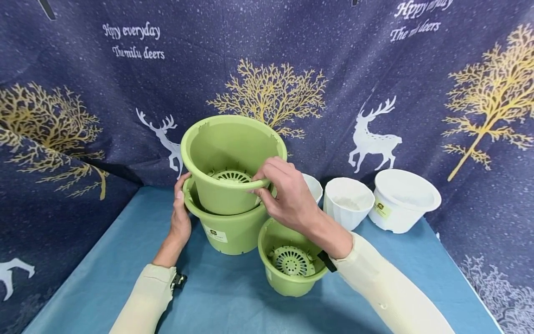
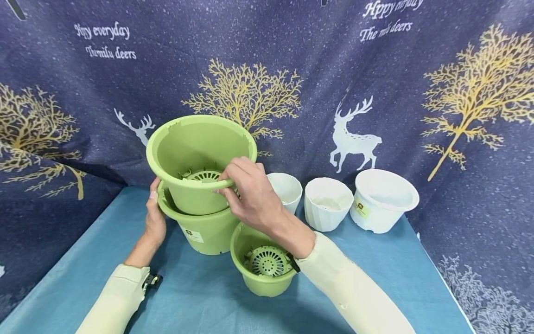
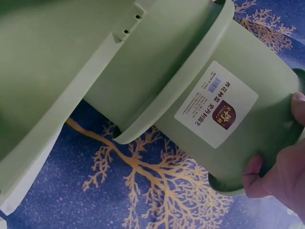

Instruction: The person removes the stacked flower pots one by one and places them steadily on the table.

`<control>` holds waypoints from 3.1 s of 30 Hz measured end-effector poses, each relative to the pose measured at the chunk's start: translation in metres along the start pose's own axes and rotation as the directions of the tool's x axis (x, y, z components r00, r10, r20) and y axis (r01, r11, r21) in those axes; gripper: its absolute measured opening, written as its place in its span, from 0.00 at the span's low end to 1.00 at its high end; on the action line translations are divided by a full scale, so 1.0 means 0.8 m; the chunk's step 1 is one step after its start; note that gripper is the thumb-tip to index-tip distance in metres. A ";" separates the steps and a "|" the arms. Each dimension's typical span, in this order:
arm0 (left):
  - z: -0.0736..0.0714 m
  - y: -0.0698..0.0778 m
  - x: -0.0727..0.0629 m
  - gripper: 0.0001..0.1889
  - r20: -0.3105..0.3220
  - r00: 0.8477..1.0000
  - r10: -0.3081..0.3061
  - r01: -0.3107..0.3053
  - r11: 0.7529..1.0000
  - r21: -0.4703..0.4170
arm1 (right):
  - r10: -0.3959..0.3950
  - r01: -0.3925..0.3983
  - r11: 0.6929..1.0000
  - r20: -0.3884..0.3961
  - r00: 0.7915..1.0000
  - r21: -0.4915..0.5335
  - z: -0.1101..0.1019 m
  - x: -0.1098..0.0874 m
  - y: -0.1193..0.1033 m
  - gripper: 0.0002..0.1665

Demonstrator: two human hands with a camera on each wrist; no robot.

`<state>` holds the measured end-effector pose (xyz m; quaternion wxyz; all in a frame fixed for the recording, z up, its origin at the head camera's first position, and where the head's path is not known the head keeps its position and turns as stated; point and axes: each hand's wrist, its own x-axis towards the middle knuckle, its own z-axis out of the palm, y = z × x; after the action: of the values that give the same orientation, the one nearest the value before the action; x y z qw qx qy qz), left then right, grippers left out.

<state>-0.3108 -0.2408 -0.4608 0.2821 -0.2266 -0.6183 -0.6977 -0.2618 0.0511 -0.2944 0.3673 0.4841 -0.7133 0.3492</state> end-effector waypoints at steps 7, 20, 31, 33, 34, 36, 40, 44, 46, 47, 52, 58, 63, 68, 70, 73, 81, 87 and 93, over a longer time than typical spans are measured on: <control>0.001 0.003 0.001 0.34 0.002 1.000 -0.005 0.005 1.000 0.005 | 0.002 -0.002 1.000 -0.013 1.000 0.000 -0.004 0.002 -0.001 0.11; 0.001 0.001 0.002 0.34 0.014 1.000 0.018 -0.018 1.000 -0.005 | -0.016 0.017 1.000 -0.047 0.999 0.014 -0.012 0.002 -0.003 0.11; 0.001 0.004 0.000 0.33 0.017 1.000 0.013 -0.013 1.000 -0.016 | -0.021 0.023 0.999 -0.083 0.996 0.026 -0.019 0.002 -0.007 0.11; 0.001 0.004 0.000 0.33 0.015 1.000 0.013 -0.013 1.000 -0.019 | -0.028 0.032 0.999 -0.091 0.995 0.035 -0.020 0.003 -0.008 0.10; 0.001 0.004 -0.001 0.33 0.015 1.000 0.013 -0.013 1.000 -0.019 | -0.031 0.035 0.999 -0.095 0.995 0.039 -0.021 0.003 -0.009 0.10; 0.001 0.004 -0.001 0.34 0.015 1.000 0.014 -0.013 1.000 -0.021 | -0.034 0.039 0.998 -0.103 0.994 0.048 -0.023 0.003 -0.010 0.10; 0.001 0.003 0.000 0.34 0.012 1.000 0.017 -0.017 0.999 -0.027 | -0.033 0.040 0.998 -0.118 0.992 0.057 -0.027 0.003 -0.012 0.10; 0.001 0.001 0.000 0.34 0.008 1.000 0.023 -0.023 0.999 -0.029 | -0.028 0.036 0.998 -0.131 0.991 0.059 -0.032 0.003 -0.015 0.11; 0.001 0.000 0.001 0.33 0.007 1.000 0.027 -0.027 0.999 -0.031 | -0.025 0.033 0.998 -0.136 0.990 0.057 -0.035 0.003 -0.016 0.11; 0.001 0.000 0.001 0.33 0.006 1.000 0.030 -0.029 0.999 -0.034 | -0.023 0.031 0.998 -0.137 0.990 0.055 -0.036 0.003 -0.016 0.11; 0.003 -0.002 0.002 0.33 -0.001 0.999 0.045 -0.045 0.998 -0.053 | -0.019 0.027 0.998 -0.148 0.989 0.049 -0.043 0.003 -0.020 0.07; 0.002 -0.002 0.003 0.33 -0.010 0.999 0.043 -0.043 0.998 -0.042 | -0.022 0.033 0.997 -0.160 0.987 0.067 -0.051 0.003 -0.029 0.07; 0.002 -0.001 0.004 0.33 -0.017 0.999 0.033 -0.034 0.999 -0.038 | -0.027 0.043 0.995 -0.168 0.985 0.090 -0.057 0.001 -0.035 0.06; 0.003 -0.001 0.003 0.32 -0.024 0.999 0.028 -0.029 0.999 -0.043 | -0.018 0.038 0.993 -0.181 0.983 0.108 -0.063 -0.004 -0.039 0.05; 0.003 -0.001 0.003 0.32 -0.027 0.999 0.028 -0.029 0.999 -0.046 | -0.016 0.038 0.993 -0.186 0.982 0.111 -0.066 -0.005 -0.040 0.06; 0.003 -0.001 0.002 0.33 -0.027 0.999 0.029 -0.030 0.998 -0.048 | -0.015 0.038 0.993 -0.198 0.980 0.110 -0.070 -0.007 -0.044 0.04; 0.004 0.000 0.001 0.33 -0.037 0.999 0.019 -0.020 0.999 -0.032 | -0.019 0.049 0.991 -0.235 0.972 0.121 -0.079 -0.012 -0.052 0.06; 0.005 -0.001 -0.001 0.34 -0.040 0.999 0.021 -0.023 0.999 -0.038 | -0.032 0.080 0.984 -0.280 0.959 0.162 -0.082 -0.016 -0.054 0.08; 0.003 -0.002 -0.001 0.34 -0.017 0.999 0.033 -0.034 0.999 -0.038 | -0.036 0.109 0.973 -0.331 0.943 0.204 -0.084 -0.022 -0.055 0.18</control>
<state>-0.3119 -0.2379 -0.4622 0.2945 -0.2364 -0.5986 -0.7065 -0.2031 0.1036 -0.2708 0.4368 0.4834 -0.5817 0.4869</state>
